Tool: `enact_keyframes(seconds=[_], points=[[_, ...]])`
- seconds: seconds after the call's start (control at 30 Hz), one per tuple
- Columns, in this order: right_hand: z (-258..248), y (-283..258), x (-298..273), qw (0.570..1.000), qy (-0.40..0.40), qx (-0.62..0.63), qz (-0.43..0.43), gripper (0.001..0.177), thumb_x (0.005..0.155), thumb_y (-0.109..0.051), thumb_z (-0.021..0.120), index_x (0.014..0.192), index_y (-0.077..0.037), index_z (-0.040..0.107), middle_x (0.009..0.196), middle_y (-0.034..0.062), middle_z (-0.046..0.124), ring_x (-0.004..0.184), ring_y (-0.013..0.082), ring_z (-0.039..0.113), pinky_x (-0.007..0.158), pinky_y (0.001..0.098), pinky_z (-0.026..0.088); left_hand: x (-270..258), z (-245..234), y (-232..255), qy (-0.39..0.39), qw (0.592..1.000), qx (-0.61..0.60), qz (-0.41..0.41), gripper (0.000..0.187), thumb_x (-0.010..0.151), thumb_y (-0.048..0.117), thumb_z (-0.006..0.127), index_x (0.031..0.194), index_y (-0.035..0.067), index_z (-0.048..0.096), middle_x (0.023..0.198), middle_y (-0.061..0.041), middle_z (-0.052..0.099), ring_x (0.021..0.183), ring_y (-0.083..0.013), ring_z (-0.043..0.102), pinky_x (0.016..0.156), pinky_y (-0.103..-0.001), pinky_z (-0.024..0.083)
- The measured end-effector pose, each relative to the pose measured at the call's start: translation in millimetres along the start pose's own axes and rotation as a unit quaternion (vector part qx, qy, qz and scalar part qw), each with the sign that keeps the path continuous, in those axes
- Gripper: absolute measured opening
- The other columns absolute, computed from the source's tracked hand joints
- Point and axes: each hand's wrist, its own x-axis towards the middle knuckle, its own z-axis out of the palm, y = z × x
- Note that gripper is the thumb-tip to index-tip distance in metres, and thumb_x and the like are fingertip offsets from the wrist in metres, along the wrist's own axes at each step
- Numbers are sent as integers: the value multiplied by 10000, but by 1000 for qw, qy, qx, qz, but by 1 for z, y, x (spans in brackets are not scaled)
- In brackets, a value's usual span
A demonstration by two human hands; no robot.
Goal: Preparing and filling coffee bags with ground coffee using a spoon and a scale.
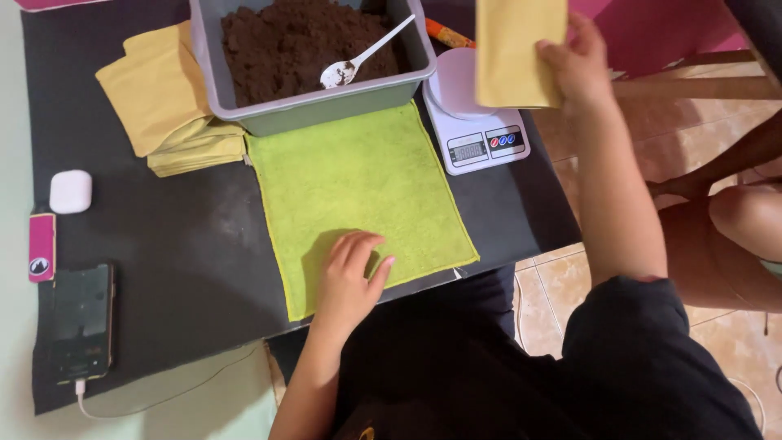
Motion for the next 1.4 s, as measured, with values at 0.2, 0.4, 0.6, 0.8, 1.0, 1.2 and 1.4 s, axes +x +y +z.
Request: enact_keyframes(seconds=[0.2, 0.4, 0.6, 0.8, 1.0, 1.2, 1.4], points=[[36, -5, -35, 992, -60, -104, 35, 625, 1002, -156, 706, 1527, -109, 370, 1480, 157, 512, 1198, 276, 645, 971, 371, 635, 5, -10, 6, -21, 1000, 2, 7, 385, 970, 366, 663, 1229, 82, 641, 1217, -78, 708, 1163, -272, 648, 1058, -485, 475], [27, -34, -71, 994, -59, -87, 22, 614, 1065, -273, 640, 1583, -111, 352, 960, -19, 483, 943, 104, 540, 881, 256, 456, 6, -11, 7, -22, 1000, 4, 6, 392, 969, 386, 663, 1223, 89, 638, 1199, -77, 715, 1148, -271, 659, 1045, -484, 490], [-3, 0, -60, 995, -68, 1, 79, 515, 1083, -351, 535, 1538, -136, 424, 943, -62, 696, 880, 26, 659, 750, 167, 488, 5, -10, 6, -38, 999, 18, -8, 432, 967, 428, 647, 1244, 97, 629, 1211, -88, 709, 1163, -287, 649, 1066, -500, 465], [-25, 31, -71, 984, -167, 39, 50, 551, 914, 6, 557, 1404, -190, 399, 1148, 55, 637, 1046, 129, 606, 937, 278, 491, 6, -10, 8, -36, 999, 30, -7, 431, 969, 434, 639, 1234, 94, 637, 1204, -83, 719, 1165, -284, 654, 1062, -495, 466], [-17, 20, -75, 969, -244, -35, 18, 868, 792, 118, 705, 1447, -232, 256, 1274, 174, 523, 873, 189, 559, 741, 282, 542, 6, -10, 10, -32, 999, 42, -11, 415, 951, 413, 674, 1224, 101, 642, 1195, -75, 719, 1157, -278, 654, 1054, -493, 462], [-15, -7, -86, 955, -273, -117, 27, 1013, 759, 31, 735, 1556, -250, 176, 1323, 152, 484, 1237, 235, 452, 1053, 352, 324, 6, -7, 8, -41, 998, 52, -18, 424, 942, 413, 679, 1239, 112, 649, 1215, -66, 721, 1174, -271, 650, 1079, -498, 442], [-20, 52, -57, 978, -195, 61, 36, 761, 797, 43, 471, 1525, -160, 385, 1294, 105, 518, 1215, 202, 532, 983, 284, 462, 7, -9, 10, -51, 997, 51, -25, 407, 966, 384, 648, 1265, 107, 636, 1236, -67, 707, 1192, -262, 638, 1090, -496, 436]])
